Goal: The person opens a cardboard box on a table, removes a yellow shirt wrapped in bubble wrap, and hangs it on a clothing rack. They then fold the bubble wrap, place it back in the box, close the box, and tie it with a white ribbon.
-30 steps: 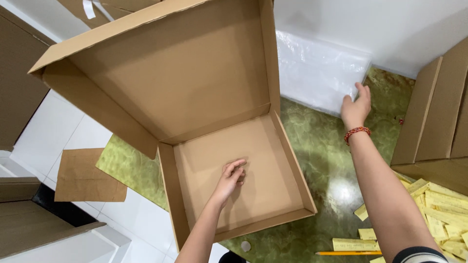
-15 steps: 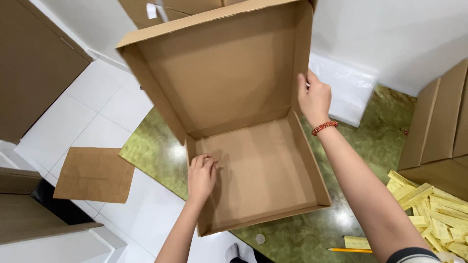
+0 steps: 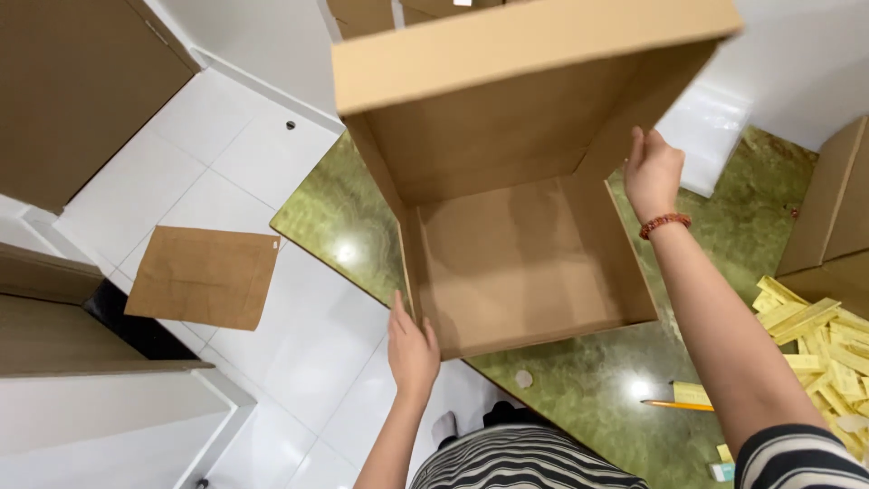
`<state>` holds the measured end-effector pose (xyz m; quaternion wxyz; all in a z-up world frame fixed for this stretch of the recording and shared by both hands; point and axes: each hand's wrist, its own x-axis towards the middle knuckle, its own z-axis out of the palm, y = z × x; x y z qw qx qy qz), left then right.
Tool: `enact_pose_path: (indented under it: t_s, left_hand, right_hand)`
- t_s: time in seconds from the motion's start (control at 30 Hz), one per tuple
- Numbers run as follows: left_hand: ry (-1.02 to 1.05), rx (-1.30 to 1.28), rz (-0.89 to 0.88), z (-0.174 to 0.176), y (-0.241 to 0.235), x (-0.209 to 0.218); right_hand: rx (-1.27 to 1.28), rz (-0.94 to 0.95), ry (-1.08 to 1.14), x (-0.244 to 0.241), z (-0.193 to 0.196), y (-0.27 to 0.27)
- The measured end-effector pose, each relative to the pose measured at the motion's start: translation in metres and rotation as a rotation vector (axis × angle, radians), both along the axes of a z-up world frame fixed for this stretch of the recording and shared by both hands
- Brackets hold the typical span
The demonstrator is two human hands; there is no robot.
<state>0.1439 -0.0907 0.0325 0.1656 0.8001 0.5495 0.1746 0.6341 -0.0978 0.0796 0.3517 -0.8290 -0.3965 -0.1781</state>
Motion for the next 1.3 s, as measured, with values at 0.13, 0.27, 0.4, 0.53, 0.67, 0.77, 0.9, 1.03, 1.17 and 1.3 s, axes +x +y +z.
enact_pose_path:
  t_s: [0.13, 0.27, 0.4, 0.53, 0.67, 0.77, 0.9, 1.03, 1.17, 1.3]
  left_hand:
    - [-0.139, -0.409, 0.091, 0.016, 0.010, -0.011]
    - [-0.220, -0.405, 0.101, 0.012, 0.017, -0.010]
    - [-0.204, -0.357, 0.059, -0.007, 0.039, 0.001]
    - [-0.062, -0.302, 0.054, -0.076, 0.075, 0.017]
    - [-0.456, -0.142, -0.095, -0.127, 0.089, 0.017]
    - [-0.950, -0.733, 0.014, -0.159, 0.109, 0.015]
    - [-1.101, -0.857, -0.050, -0.117, 0.091, 0.016]
    - [-1.118, -0.900, -0.174, -0.110, 0.095, -0.002]
    - [-1.039, -1.093, -0.048, -0.095, 0.092, -0.029]
    - [-0.985, -1.108, -0.043, -0.111, 0.097, -0.048]
  right_hand:
    - [-0.047, -0.028, 0.030, -0.023, -0.021, -0.030]
    - [0.029, 0.039, 0.101, -0.049, -0.012, -0.076]
    - [0.136, 0.093, 0.206, -0.068, 0.003, -0.142]
    - [0.299, 0.149, 0.352, -0.105, 0.024, -0.203]
    - [0.344, 0.182, 0.479, -0.164, 0.060, -0.235]
    - [0.298, 0.209, 0.446, -0.178, 0.030, -0.257]
    - [0.245, 0.176, 0.455, -0.195, -0.027, -0.286]
    - [0.189, 0.053, 0.529, -0.203, -0.085, -0.310]
    - [0.047, -0.090, 0.601, -0.206, -0.124, -0.321]
    - [-0.134, -0.138, 0.651, -0.200, -0.152, -0.335]
